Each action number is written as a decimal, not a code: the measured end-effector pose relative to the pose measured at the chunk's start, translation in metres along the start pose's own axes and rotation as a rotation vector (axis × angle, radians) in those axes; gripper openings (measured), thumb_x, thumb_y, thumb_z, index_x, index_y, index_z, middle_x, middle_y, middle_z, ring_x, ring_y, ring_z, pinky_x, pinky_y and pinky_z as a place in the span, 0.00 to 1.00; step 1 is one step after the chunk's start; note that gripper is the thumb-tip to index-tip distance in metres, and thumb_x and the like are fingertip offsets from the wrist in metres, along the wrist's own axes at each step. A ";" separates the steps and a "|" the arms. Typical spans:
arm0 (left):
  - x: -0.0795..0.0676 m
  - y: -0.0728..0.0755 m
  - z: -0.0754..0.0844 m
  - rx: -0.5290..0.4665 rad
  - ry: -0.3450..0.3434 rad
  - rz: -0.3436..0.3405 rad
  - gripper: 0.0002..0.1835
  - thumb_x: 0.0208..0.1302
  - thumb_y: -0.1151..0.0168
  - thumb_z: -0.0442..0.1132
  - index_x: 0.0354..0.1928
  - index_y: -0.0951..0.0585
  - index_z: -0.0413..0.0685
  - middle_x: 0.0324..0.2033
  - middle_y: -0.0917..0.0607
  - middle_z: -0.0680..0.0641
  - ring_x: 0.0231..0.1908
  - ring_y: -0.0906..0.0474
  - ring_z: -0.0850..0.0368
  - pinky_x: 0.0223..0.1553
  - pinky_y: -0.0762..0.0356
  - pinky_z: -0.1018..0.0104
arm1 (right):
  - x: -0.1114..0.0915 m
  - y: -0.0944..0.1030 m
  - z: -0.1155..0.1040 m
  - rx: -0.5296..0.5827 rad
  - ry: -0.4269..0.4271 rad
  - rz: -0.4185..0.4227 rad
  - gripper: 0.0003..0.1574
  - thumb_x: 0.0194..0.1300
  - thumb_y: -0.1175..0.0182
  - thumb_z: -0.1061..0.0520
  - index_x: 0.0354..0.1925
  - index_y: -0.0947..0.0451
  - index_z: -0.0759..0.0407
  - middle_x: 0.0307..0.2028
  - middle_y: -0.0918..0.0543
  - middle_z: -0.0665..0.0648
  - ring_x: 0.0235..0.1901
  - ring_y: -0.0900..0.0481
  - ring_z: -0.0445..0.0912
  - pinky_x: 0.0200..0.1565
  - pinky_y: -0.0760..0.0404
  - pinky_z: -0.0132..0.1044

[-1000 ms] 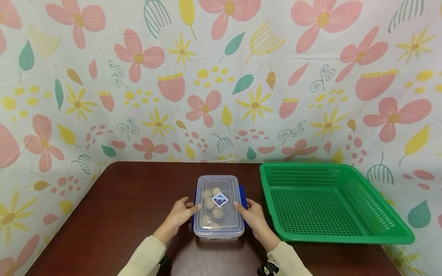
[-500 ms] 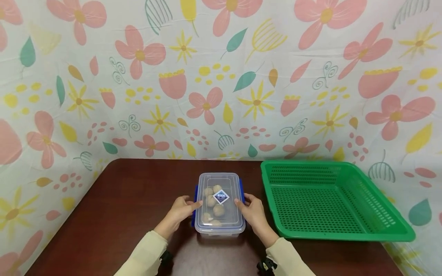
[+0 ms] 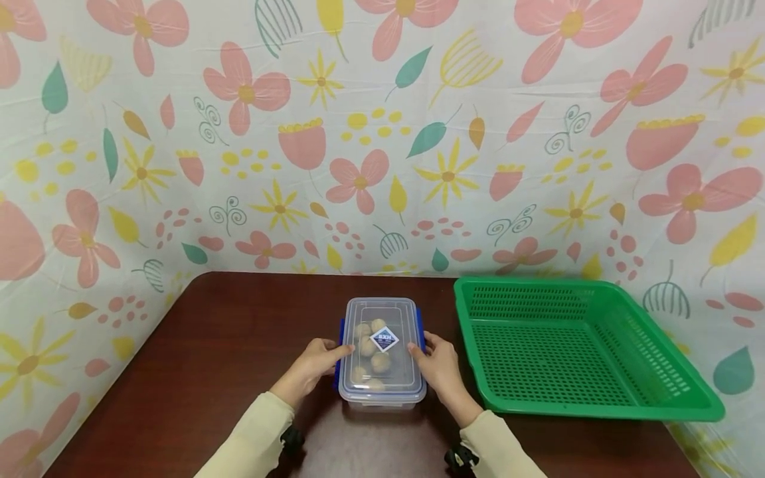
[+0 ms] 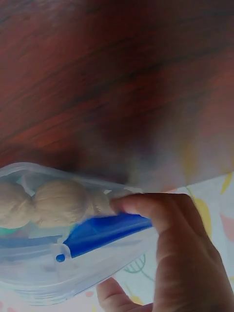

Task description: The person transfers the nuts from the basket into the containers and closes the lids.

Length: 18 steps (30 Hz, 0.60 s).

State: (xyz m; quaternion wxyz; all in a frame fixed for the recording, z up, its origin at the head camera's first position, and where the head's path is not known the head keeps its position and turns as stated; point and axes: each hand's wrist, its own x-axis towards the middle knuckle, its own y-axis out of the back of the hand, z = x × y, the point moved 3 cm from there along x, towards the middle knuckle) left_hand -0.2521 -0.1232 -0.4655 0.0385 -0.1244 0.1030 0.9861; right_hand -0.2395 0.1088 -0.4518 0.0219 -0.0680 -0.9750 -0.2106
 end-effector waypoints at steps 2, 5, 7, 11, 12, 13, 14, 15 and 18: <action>-0.001 0.001 0.003 0.041 -0.032 0.029 0.32 0.60 0.34 0.39 0.54 0.33 0.16 0.38 0.16 0.35 0.35 0.18 0.51 0.43 0.18 0.55 | 0.000 0.000 0.000 -0.001 -0.001 0.000 0.31 0.64 0.38 0.63 0.59 0.34 0.81 0.55 0.26 0.78 0.54 0.24 0.66 0.51 0.22 0.54; -0.003 0.001 0.008 0.117 -0.093 0.072 0.30 0.59 0.33 0.38 0.53 0.30 0.17 0.36 0.16 0.35 0.35 0.17 0.49 0.41 0.17 0.55 | 0.000 0.000 0.000 -0.004 -0.010 -0.001 0.32 0.65 0.38 0.62 0.60 0.34 0.81 0.56 0.27 0.78 0.54 0.25 0.66 0.51 0.23 0.54; -0.005 0.000 0.013 0.155 -0.140 0.097 0.29 0.58 0.33 0.36 0.53 0.29 0.17 0.36 0.17 0.34 0.35 0.17 0.48 0.40 0.17 0.55 | 0.000 0.001 0.001 -0.005 -0.012 -0.004 0.32 0.65 0.38 0.61 0.60 0.34 0.81 0.56 0.27 0.78 0.54 0.25 0.66 0.51 0.23 0.54; -0.007 -0.002 0.019 0.249 -0.222 0.145 0.28 0.57 0.33 0.34 0.53 0.28 0.18 0.37 0.18 0.35 0.35 0.19 0.50 0.38 0.17 0.58 | 0.002 0.001 0.000 -0.006 0.001 -0.008 0.32 0.65 0.38 0.62 0.60 0.34 0.81 0.56 0.27 0.78 0.54 0.24 0.66 0.50 0.22 0.53; -0.008 -0.003 0.020 0.272 -0.234 0.156 0.28 0.57 0.33 0.34 0.53 0.28 0.18 0.37 0.19 0.35 0.36 0.20 0.50 0.37 0.17 0.59 | 0.002 0.001 0.000 -0.010 0.009 -0.009 0.32 0.65 0.38 0.62 0.59 0.34 0.82 0.55 0.27 0.78 0.53 0.24 0.66 0.50 0.21 0.53; -0.009 -0.003 0.021 0.296 -0.246 0.165 0.28 0.56 0.33 0.34 0.53 0.27 0.18 0.37 0.19 0.35 0.36 0.20 0.49 0.37 0.17 0.59 | 0.002 0.001 -0.001 -0.017 0.021 -0.010 0.31 0.64 0.39 0.62 0.59 0.34 0.82 0.55 0.26 0.78 0.52 0.23 0.66 0.49 0.21 0.53; -0.009 -0.004 0.022 0.310 -0.258 0.170 0.27 0.56 0.33 0.34 0.52 0.27 0.18 0.37 0.20 0.34 0.36 0.20 0.48 0.36 0.17 0.59 | 0.002 0.001 -0.002 -0.029 0.036 -0.011 0.31 0.64 0.39 0.63 0.59 0.34 0.82 0.54 0.26 0.79 0.51 0.23 0.66 0.48 0.20 0.53; -0.010 -0.004 0.023 0.333 -0.272 0.175 0.27 0.56 0.33 0.34 0.52 0.27 0.18 0.37 0.20 0.34 0.36 0.20 0.47 0.36 0.17 0.58 | 0.002 0.001 -0.003 -0.047 0.054 -0.010 0.31 0.64 0.39 0.63 0.58 0.33 0.83 0.53 0.25 0.79 0.50 0.22 0.66 0.47 0.19 0.53; -0.011 -0.005 0.025 0.407 -0.313 0.194 0.26 0.55 0.33 0.34 0.50 0.25 0.18 0.38 0.22 0.32 0.39 0.21 0.43 0.38 0.18 0.55 | 0.000 0.000 -0.006 -0.120 0.115 -0.006 0.30 0.64 0.39 0.64 0.57 0.33 0.85 0.50 0.24 0.80 0.48 0.21 0.65 0.44 0.18 0.53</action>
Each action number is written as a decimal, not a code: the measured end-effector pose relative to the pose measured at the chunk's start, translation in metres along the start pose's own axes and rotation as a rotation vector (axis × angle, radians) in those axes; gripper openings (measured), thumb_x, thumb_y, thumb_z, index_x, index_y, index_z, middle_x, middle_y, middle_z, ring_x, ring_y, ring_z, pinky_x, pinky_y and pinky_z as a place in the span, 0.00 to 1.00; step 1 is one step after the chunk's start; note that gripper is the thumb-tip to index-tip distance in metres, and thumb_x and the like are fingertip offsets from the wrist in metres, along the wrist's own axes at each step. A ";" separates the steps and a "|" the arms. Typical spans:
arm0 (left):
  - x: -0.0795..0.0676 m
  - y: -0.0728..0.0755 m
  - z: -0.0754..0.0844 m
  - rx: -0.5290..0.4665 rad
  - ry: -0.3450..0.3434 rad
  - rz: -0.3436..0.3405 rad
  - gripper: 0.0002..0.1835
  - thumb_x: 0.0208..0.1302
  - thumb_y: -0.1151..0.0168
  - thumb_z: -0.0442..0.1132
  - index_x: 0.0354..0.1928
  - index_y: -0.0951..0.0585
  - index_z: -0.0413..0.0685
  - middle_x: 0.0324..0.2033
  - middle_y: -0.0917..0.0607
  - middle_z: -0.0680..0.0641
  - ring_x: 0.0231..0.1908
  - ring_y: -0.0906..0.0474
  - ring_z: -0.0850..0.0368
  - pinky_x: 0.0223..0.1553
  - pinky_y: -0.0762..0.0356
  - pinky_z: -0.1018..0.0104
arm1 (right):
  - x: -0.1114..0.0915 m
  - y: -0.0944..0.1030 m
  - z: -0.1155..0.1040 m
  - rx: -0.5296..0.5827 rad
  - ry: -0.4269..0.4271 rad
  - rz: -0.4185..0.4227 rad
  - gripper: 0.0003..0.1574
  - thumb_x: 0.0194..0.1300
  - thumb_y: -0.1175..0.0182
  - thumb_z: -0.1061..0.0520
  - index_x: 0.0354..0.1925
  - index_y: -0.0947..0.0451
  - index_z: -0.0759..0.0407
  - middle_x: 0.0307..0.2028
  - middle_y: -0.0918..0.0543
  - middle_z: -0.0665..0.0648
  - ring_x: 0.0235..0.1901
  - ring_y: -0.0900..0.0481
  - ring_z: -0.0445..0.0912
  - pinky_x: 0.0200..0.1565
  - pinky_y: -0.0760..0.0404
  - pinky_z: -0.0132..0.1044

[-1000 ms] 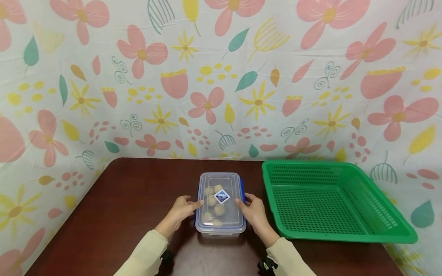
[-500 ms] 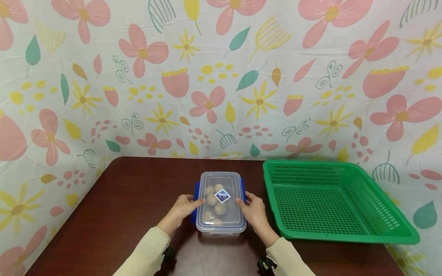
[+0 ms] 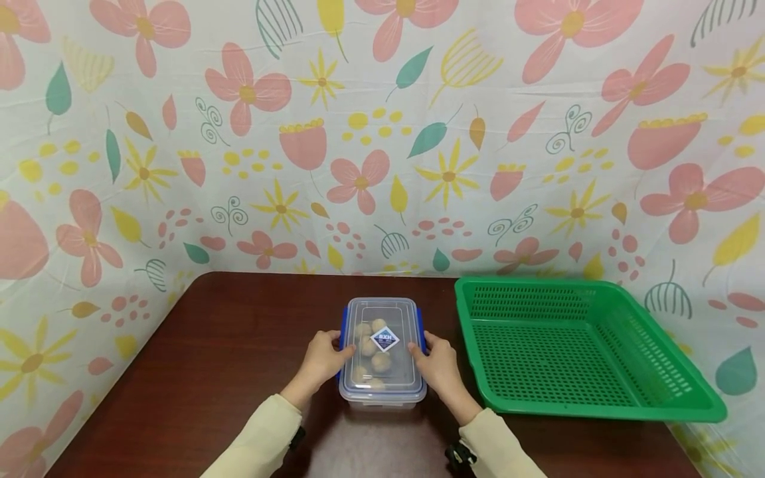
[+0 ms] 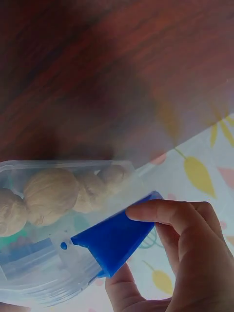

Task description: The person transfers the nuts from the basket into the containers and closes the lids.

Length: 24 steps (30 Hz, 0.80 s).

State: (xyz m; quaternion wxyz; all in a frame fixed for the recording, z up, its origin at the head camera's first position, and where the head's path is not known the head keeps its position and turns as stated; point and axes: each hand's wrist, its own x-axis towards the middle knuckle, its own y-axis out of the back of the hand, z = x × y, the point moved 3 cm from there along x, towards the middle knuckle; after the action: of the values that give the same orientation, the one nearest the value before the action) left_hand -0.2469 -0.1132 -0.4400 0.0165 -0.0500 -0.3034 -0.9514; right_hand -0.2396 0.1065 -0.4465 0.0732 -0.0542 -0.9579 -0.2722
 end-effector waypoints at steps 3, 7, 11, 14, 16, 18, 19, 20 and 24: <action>-0.001 -0.001 0.002 0.056 -0.029 0.017 0.25 0.54 0.33 0.34 0.48 0.24 0.19 0.38 0.22 0.31 0.40 0.22 0.40 0.41 0.19 0.52 | -0.002 -0.002 -0.004 -0.069 0.044 0.016 0.29 0.64 0.40 0.64 0.56 0.33 0.86 0.49 0.24 0.81 0.47 0.21 0.66 0.44 0.18 0.55; -0.003 -0.003 0.006 0.084 -0.017 0.046 0.22 0.52 0.34 0.34 0.46 0.22 0.21 0.36 0.23 0.33 0.37 0.22 0.41 0.39 0.19 0.51 | -0.006 -0.004 -0.008 -0.115 0.054 0.056 0.28 0.63 0.41 0.65 0.55 0.32 0.86 0.48 0.24 0.81 0.47 0.21 0.67 0.44 0.19 0.56; -0.005 -0.007 0.009 0.095 0.016 0.064 0.22 0.52 0.35 0.34 0.47 0.22 0.22 0.34 0.25 0.37 0.35 0.23 0.43 0.39 0.20 0.50 | -0.009 -0.003 -0.012 -0.136 0.064 0.084 0.26 0.62 0.41 0.66 0.54 0.30 0.85 0.47 0.23 0.81 0.45 0.20 0.67 0.42 0.18 0.57; -0.006 -0.008 0.010 0.101 0.006 0.059 0.23 0.53 0.36 0.34 0.48 0.22 0.22 0.34 0.26 0.37 0.35 0.24 0.44 0.40 0.20 0.50 | -0.009 -0.002 -0.014 -0.171 0.083 0.077 0.26 0.63 0.41 0.66 0.53 0.30 0.85 0.46 0.23 0.81 0.44 0.20 0.68 0.42 0.19 0.57; -0.006 -0.008 0.011 0.124 -0.021 0.046 0.23 0.54 0.36 0.34 0.49 0.23 0.21 0.34 0.26 0.37 0.35 0.24 0.44 0.40 0.20 0.49 | -0.008 0.000 -0.014 -0.204 0.100 0.058 0.26 0.63 0.42 0.65 0.54 0.31 0.86 0.47 0.23 0.81 0.46 0.21 0.68 0.45 0.20 0.58; -0.006 -0.007 0.013 0.176 -0.056 0.029 0.24 0.56 0.37 0.36 0.50 0.24 0.21 0.35 0.25 0.35 0.36 0.24 0.42 0.41 0.21 0.48 | -0.008 0.001 -0.015 -0.232 0.102 0.016 0.28 0.64 0.43 0.64 0.55 0.33 0.86 0.49 0.25 0.81 0.49 0.23 0.69 0.49 0.22 0.59; -0.007 -0.006 0.014 0.208 -0.070 0.019 0.25 0.57 0.37 0.36 0.51 0.24 0.21 0.36 0.25 0.34 0.37 0.24 0.41 0.42 0.21 0.47 | -0.008 0.002 -0.016 -0.240 0.101 -0.009 0.29 0.65 0.44 0.64 0.57 0.35 0.86 0.52 0.26 0.81 0.51 0.24 0.69 0.50 0.23 0.59; -0.008 -0.004 0.016 0.246 -0.086 0.015 0.25 0.58 0.37 0.37 0.52 0.25 0.21 0.37 0.25 0.33 0.39 0.24 0.39 0.43 0.21 0.46 | -0.008 0.004 -0.018 -0.244 0.107 -0.031 0.30 0.66 0.44 0.63 0.58 0.36 0.85 0.54 0.28 0.81 0.53 0.26 0.69 0.52 0.25 0.60; -0.011 0.009 0.031 0.416 -0.186 0.073 0.27 0.62 0.36 0.41 0.55 0.25 0.24 0.43 0.23 0.30 0.44 0.26 0.36 0.44 0.24 0.44 | -0.010 0.013 -0.034 -0.259 0.147 -0.081 0.33 0.69 0.46 0.60 0.64 0.40 0.80 0.61 0.34 0.80 0.59 0.31 0.70 0.57 0.30 0.62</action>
State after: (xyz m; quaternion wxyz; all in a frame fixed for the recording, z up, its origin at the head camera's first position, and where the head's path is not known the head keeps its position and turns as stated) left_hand -0.2332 -0.1025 -0.4110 0.0330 -0.1439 -0.4913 -0.8584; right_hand -0.2247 0.0983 -0.4128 0.1247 -0.0046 -0.9082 -0.3996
